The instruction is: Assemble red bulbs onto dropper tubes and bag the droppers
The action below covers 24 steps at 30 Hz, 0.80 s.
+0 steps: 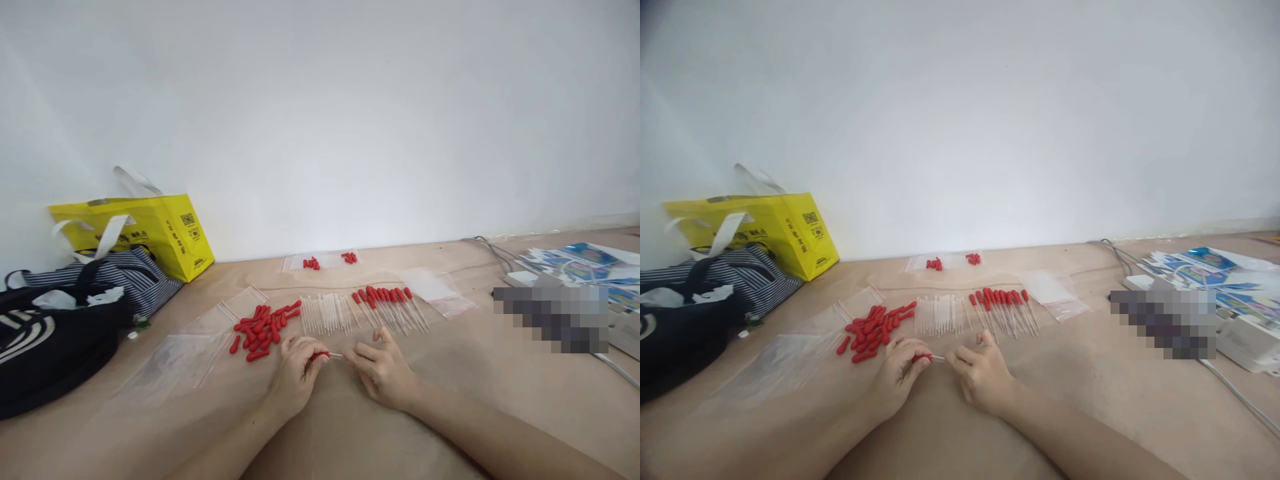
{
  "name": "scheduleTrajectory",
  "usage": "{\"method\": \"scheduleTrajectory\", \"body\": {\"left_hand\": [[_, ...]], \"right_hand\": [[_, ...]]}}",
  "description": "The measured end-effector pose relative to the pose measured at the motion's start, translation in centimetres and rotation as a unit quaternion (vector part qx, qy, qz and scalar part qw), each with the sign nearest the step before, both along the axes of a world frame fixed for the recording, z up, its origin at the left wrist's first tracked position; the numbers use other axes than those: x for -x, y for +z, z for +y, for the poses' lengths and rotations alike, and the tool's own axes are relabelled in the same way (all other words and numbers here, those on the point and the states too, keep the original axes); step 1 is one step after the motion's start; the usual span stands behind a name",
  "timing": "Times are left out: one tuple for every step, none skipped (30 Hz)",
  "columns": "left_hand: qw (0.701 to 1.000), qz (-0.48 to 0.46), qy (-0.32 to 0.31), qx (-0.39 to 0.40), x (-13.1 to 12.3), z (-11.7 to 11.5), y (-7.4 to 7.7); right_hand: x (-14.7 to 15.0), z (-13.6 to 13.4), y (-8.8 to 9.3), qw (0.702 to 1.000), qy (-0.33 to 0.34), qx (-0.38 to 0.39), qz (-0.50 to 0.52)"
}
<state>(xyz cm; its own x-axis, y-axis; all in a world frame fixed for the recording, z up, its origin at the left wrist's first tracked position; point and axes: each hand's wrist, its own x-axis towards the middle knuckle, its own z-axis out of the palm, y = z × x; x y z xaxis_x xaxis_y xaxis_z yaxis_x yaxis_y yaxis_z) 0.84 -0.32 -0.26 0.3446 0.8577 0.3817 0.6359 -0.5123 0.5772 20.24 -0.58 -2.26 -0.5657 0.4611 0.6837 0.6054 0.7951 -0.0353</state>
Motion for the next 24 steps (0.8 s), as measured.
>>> {"method": "scheduleTrajectory", "body": {"left_hand": [[1.000,0.003,0.000,-0.003,0.0,0.0,0.0],[1.000,0.007,-0.001,-0.006,0.0,0.0,-0.1],[1.000,0.013,-0.004,-0.010,0.1,0.0,-0.2],[1.000,0.019,-0.007,-0.014,0.1,0.0,-0.3],[0.999,0.025,-0.010,-0.020,0.1,0.0,-0.4],[0.999,0.030,-0.015,-0.027,0.1,-0.1,-0.5],[0.999,0.035,-0.020,-0.034,0.1,-0.1,-0.5],[0.998,0.042,-0.026,-0.043,0.0,-0.2,-0.5],[0.997,0.049,-0.032,-0.053,0.0,-0.3,-0.5],[0.996,0.058,-0.039,-0.063,-0.1,-0.5,-0.4],[0.994,0.067,-0.043,-0.071,-0.2,-0.6,-0.4],[0.993,0.076,-0.046,-0.078,-0.3,-0.7,-0.3],[0.992,0.085,-0.050,-0.081,-0.5,-0.8,-0.3],[0.991,0.093,-0.052,-0.082,-0.6,-0.9,-0.2],[0.990,0.100,-0.054,-0.081,-0.7,-1.0,-0.1],[0.990,0.106,-0.056,-0.079,-0.7,-0.9,-0.1],[0.989,0.110,-0.055,-0.078,-0.7,-0.9,0.0],[0.989,0.111,-0.053,-0.080,-0.7,-0.8,0.0],[0.989,0.111,-0.048,-0.082,-0.6,-0.7,0.0],[0.989,0.111,-0.044,-0.084,-0.4,-0.5,0.0],[0.989,0.111,-0.042,-0.085,-0.2,-0.3,0.0],[0.989,0.111,-0.040,-0.086,0.0,-0.2,-0.1],[0.990,0.109,-0.039,-0.086,0.2,0.0,-0.1],[0.990,0.106,-0.040,-0.085,0.4,0.1,-0.1]], "right_hand": [[0.0,0.0,0.0,1.000,0.002,-0.006,-0.007],[0.0,0.1,-0.1,1.000,0.003,-0.012,-0.014],[0.0,0.1,-0.1,1.000,0.004,-0.018,-0.021],[0.0,0.2,-0.1,0.999,0.004,-0.025,-0.026],[0.0,0.2,-0.1,0.999,0.004,-0.031,-0.029],[0.0,0.2,0.0,0.999,0.004,-0.038,-0.031],[0.0,0.2,0.1,0.998,0.005,-0.046,-0.030],[0.1,0.3,0.1,0.998,0.005,-0.054,-0.027],[0.1,0.2,0.2,0.998,0.007,-0.061,-0.024],[0.2,0.2,0.2,0.997,0.009,-0.067,-0.020],[0.2,0.2,0.2,0.997,0.012,-0.071,-0.015],[0.3,0.2,0.2,0.997,0.013,-0.069,-0.011],[0.3,0.1,0.2,0.998,0.014,-0.062,-0.009],[0.4,0.1,0.2,0.999,0.015,-0.051,-0.008],[0.4,0.1,0.2,0.999,0.016,-0.038,-0.008],[0.4,0.1,0.2,1.000,0.016,-0.023,-0.008],[0.4,0.1,0.3,1.000,0.016,-0.009,-0.008],[0.3,0.2,0.4,1.000,0.015,0.004,-0.007],[0.3,0.3,0.5,1.000,0.013,0.015,-0.005],[0.2,0.3,0.7,1.000,0.010,0.025,-0.003],[0.1,0.4,0.8,0.999,0.007,0.032,-0.001],[0.0,0.5,1.0,0.999,0.003,0.038,0.002],[-0.2,0.6,1.1,0.999,0.001,0.042,0.005],[-0.3,0.6,1.2,0.999,0.000,0.046,0.008]]}}
